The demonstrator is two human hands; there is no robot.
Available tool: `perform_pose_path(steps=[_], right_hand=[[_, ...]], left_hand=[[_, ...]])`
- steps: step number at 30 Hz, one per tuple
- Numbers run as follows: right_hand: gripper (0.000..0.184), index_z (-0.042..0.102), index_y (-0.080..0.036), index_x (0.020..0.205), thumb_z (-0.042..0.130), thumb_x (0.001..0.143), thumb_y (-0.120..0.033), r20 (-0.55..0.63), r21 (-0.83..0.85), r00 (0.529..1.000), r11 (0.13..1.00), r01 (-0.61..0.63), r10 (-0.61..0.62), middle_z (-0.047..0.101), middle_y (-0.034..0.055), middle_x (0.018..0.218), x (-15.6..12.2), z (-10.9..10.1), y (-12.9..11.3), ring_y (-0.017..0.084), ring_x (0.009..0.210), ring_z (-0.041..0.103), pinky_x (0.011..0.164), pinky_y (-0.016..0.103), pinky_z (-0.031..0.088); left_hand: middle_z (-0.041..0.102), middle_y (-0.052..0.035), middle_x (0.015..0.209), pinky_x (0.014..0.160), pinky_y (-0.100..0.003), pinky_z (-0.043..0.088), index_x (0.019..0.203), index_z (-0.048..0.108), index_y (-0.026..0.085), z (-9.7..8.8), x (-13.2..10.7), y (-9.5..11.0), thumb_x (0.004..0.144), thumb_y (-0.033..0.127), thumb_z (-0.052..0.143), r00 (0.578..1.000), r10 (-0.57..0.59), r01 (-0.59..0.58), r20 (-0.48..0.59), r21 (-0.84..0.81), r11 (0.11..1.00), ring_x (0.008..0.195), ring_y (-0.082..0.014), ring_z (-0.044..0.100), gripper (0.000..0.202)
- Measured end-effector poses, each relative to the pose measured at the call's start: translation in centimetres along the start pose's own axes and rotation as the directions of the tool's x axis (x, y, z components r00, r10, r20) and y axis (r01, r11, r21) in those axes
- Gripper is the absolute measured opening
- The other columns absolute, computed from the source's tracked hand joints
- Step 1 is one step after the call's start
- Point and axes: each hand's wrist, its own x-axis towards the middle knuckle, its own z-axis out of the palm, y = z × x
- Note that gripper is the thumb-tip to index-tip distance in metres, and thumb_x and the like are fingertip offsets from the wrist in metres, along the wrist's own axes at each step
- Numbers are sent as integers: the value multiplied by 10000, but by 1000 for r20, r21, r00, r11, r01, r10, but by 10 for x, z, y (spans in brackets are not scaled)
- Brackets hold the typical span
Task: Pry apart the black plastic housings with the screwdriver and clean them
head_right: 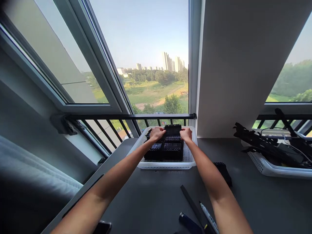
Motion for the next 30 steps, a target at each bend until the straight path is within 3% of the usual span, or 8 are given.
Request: perform_pose_path(steps=[5,11,18,21,23,26,28,30], right_hand=[[346,554,-159,1217,579,924,-341,23,-35,994,994,-102,103,581,90,1202,30,16,14,214,1005,608,839,417,529],[345,557,-154,1212,582,923,-340,24,-83,993,990,-113,115,582,95,1199,37,30,20,212,1003,609,840,412,529],[307,585,-158,1169,572,927,-346,-60,-166,986,976,144,-156,604,85,1165,0,12,-5,206,986,615,838,396,527],[238,669,-168,1066,504,941,-286,-82,-212,933,921,327,-350,680,84,1028,-43,-20,1,186,909,644,846,319,505],[259,684,-192,1074,498,914,-275,-75,-249,895,877,410,-440,699,63,1006,-79,-51,23,184,858,655,818,303,508],[305,688,-187,1087,469,899,-284,-65,-340,866,827,448,-496,690,78,1061,-133,-105,78,215,940,646,857,329,500],[368,662,-185,1155,387,925,-271,5,-636,857,659,400,-515,666,90,1142,-163,-133,118,207,1031,627,922,331,476],[371,655,-166,1186,453,894,-271,39,-701,881,615,360,-471,636,122,1207,-185,-151,150,241,1124,587,985,369,439]], left_hand=[[717,-188,963,904,-405,426,700,716,138,20,27,-11,681,217,731,1000,-8,15,-23,325,946,1082,-347,615,83],[728,-149,939,854,-347,460,752,729,182,22,35,-24,729,289,704,1000,16,-1,-26,493,870,1021,-299,648,112],[714,-135,972,773,-335,468,934,686,184,9,12,-12,825,359,598,988,120,-59,-94,489,870,938,-275,658,225],[710,-89,925,743,-299,458,1050,647,199,-14,-23,-11,866,381,532,969,223,-157,-102,437,885,884,-229,652,284],[700,-48,890,728,-271,451,1084,628,216,-33,-60,-21,871,365,516,958,273,-217,-91,397,892,810,-184,643,284],[648,-7,754,646,-257,447,1011,644,216,-55,-134,-52,854,398,513,933,343,-317,-107,209,925,643,-152,583,274],[627,-3,745,621,-258,454,986,646,213,-61,-190,-78,834,446,525,948,294,-285,-120,81,955,618,-149,563,304],[621,-3,750,603,-263,459,999,638,211,-60,-245,-102,812,488,545,971,205,-206,-119,9,979,588,-144,543,347]])
